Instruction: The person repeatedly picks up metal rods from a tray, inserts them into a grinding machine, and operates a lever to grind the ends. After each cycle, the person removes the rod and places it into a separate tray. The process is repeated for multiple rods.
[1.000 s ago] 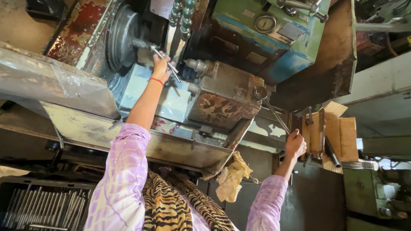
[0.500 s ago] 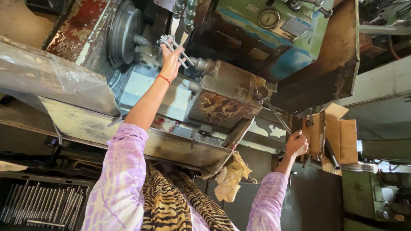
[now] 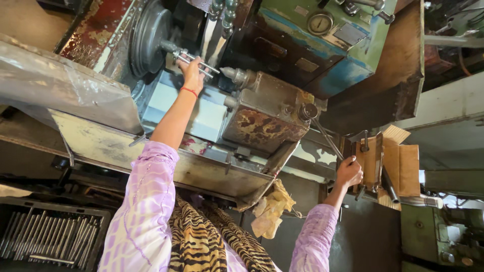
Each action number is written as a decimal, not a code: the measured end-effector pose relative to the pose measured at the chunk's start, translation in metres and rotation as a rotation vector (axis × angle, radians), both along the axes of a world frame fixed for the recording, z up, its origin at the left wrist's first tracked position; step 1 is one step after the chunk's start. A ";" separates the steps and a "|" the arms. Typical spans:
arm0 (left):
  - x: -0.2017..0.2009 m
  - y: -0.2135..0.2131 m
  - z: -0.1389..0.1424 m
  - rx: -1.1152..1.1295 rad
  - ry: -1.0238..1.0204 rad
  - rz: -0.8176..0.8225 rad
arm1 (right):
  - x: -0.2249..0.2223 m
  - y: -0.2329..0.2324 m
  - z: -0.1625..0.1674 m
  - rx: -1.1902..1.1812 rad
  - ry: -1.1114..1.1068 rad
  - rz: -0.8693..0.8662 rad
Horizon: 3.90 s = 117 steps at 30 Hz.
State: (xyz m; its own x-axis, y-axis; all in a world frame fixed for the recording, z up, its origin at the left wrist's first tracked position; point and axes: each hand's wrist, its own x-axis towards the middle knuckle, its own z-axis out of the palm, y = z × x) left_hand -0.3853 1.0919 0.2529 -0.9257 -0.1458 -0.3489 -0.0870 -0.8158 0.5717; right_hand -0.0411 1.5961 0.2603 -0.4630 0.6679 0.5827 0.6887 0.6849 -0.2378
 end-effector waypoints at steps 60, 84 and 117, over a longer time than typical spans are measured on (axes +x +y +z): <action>0.230 -0.087 0.076 -0.484 0.579 -0.268 | 0.213 -0.279 -0.168 -1.682 1.010 -0.277; 0.489 -0.382 -0.035 -1.417 0.132 0.088 | 0.135 -0.344 -0.029 -0.430 -0.324 0.360; 0.583 -0.410 -0.068 -0.714 0.052 0.371 | 0.206 -0.787 -0.051 -1.909 -0.333 1.459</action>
